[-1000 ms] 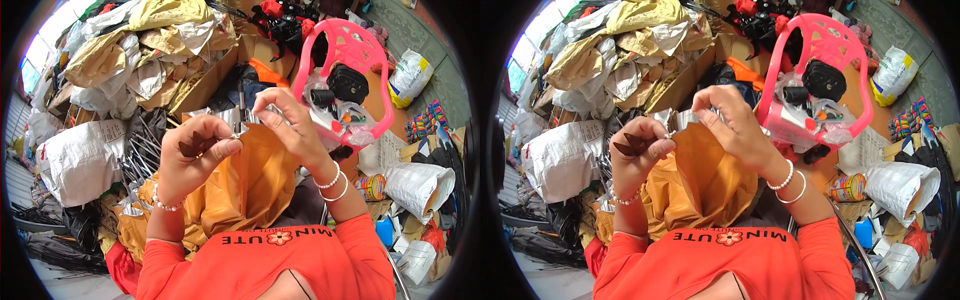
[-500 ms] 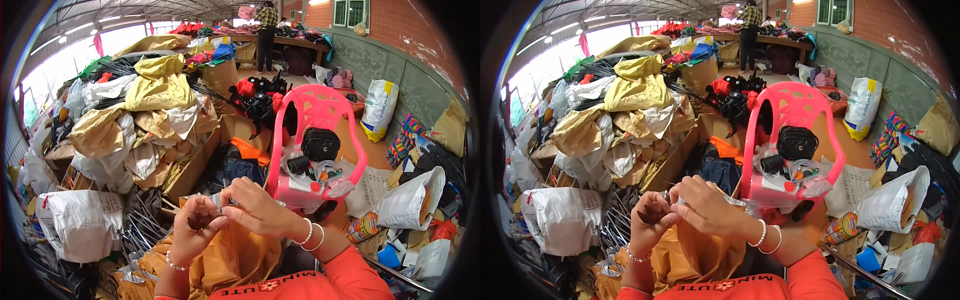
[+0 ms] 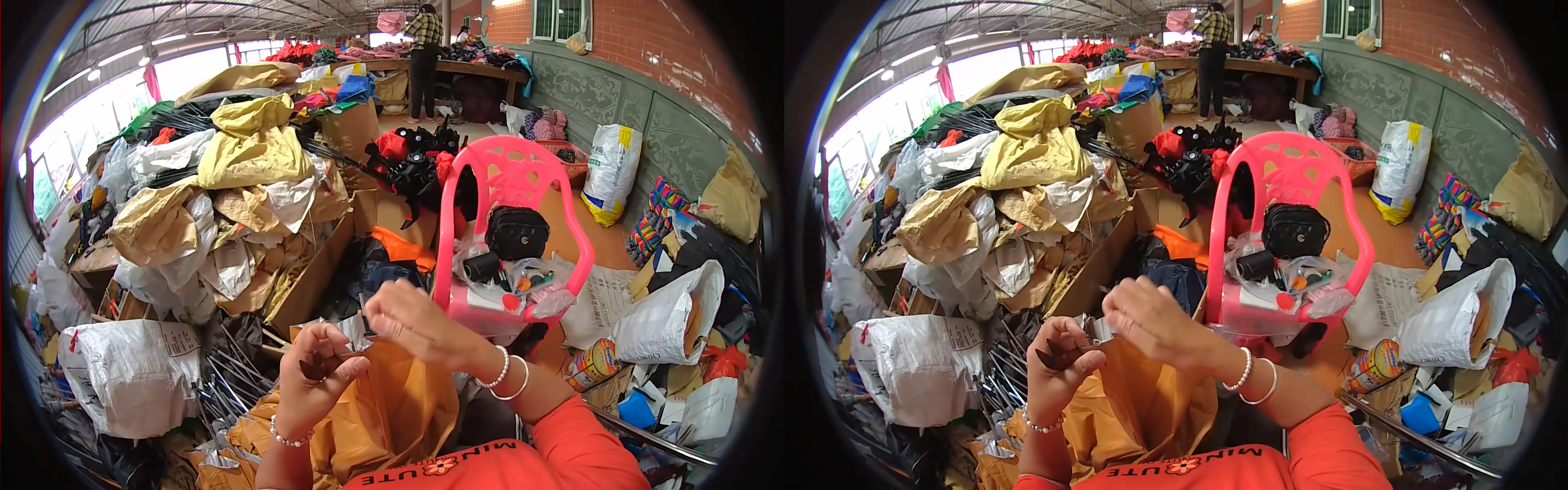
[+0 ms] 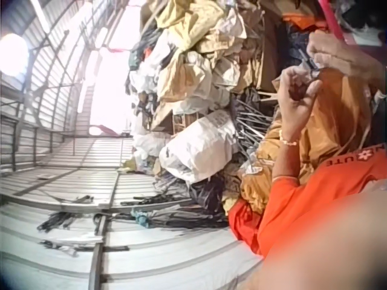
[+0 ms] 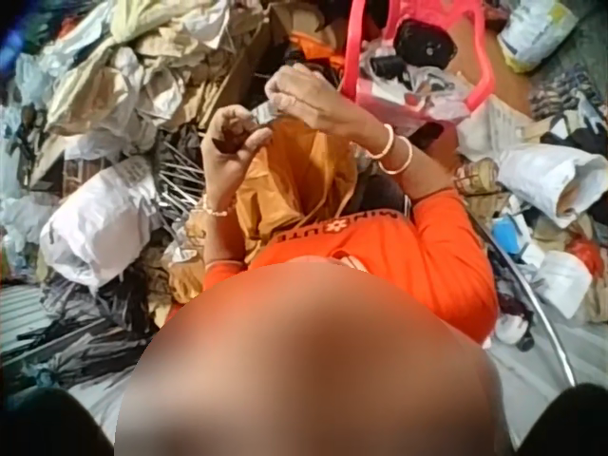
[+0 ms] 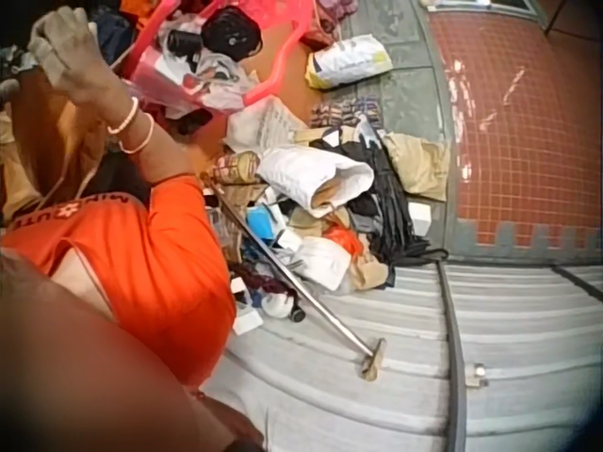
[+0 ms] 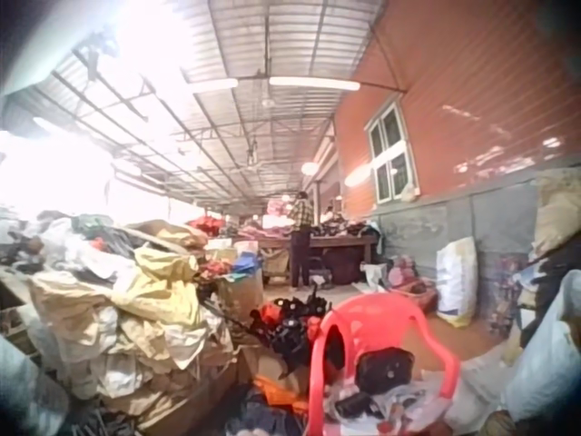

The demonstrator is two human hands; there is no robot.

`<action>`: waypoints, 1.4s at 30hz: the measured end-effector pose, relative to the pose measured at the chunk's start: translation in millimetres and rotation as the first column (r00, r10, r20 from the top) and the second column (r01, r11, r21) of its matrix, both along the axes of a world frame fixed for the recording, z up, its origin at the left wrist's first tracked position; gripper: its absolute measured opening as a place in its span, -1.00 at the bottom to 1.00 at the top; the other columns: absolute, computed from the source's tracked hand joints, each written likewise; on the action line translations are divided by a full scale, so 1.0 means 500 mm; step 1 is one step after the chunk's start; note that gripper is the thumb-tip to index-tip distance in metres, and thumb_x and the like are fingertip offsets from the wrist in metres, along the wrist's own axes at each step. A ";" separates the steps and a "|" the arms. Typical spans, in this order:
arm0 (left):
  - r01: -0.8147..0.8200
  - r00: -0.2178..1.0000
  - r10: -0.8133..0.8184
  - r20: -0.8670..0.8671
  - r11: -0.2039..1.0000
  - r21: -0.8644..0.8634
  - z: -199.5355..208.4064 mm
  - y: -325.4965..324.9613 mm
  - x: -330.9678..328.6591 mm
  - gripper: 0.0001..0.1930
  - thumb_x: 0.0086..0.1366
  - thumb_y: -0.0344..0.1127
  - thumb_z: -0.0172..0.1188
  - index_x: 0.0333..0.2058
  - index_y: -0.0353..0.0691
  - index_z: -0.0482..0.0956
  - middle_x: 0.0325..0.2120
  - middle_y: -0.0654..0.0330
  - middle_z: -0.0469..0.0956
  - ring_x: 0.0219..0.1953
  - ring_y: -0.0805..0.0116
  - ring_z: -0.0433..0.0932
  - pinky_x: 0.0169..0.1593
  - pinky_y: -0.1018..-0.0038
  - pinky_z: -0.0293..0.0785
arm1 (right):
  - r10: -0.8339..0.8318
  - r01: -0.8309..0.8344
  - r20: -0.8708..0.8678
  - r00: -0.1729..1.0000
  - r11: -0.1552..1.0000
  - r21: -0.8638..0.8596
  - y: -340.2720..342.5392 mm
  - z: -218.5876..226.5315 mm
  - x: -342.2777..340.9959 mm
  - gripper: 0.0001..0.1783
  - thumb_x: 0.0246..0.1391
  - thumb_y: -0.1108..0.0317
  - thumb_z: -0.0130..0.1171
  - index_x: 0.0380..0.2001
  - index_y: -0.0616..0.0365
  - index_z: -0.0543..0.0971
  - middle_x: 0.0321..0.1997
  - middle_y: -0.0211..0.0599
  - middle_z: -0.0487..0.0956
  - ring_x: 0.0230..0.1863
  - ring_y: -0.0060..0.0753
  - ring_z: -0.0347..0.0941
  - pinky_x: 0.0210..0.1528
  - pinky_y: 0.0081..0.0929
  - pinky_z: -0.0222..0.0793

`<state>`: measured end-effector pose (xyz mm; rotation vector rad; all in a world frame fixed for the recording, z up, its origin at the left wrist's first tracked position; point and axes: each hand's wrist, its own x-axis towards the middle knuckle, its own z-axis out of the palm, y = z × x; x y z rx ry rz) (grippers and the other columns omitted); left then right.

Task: Assembling umbrellas by manually attaching the fabric to the metal rib structure.

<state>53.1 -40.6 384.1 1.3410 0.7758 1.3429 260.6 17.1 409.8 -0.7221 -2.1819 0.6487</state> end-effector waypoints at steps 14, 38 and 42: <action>0.021 1.000 -0.022 -0.005 1.000 -0.015 0.000 -0.002 0.007 -0.62 0.17 -0.60 0.38 -0.12 -0.29 0.38 -0.39 0.31 0.52 -0.36 0.57 0.53 -0.23 0.64 0.48 | -0.012 0.009 -0.314 0.949 1.000 -0.011 0.028 -0.040 0.008 -0.79 0.31 0.22 -0.01 -0.28 0.12 0.48 -0.30 -0.22 0.36 -0.18 -0.16 0.29 -0.06 -0.30 0.15; -0.118 0.978 0.114 -0.177 0.993 -0.011 -0.123 0.040 -0.037 -0.83 0.24 -0.52 0.35 -0.21 -0.43 0.62 -0.38 0.28 0.64 -0.31 0.58 0.59 -0.18 0.66 0.50 | 0.010 -0.049 -0.192 0.981 0.979 -0.200 -0.011 -0.136 -0.018 -0.84 0.14 0.58 0.06 -0.19 0.20 0.48 -0.40 -0.43 0.46 -0.46 -0.52 0.37 -0.40 -0.54 0.27; -0.126 0.969 0.124 -0.213 0.992 0.002 -0.125 0.034 -0.038 -0.83 0.25 -0.50 0.35 -0.20 -0.44 0.62 -0.37 0.28 0.64 -0.29 0.58 0.59 -0.18 0.65 0.51 | -0.035 0.036 -0.010 0.999 0.992 0.125 -0.006 -0.142 -0.008 -0.83 0.12 0.62 0.07 -0.21 0.21 0.49 -0.39 -0.33 0.51 -0.45 -0.41 0.42 -0.36 -0.48 0.31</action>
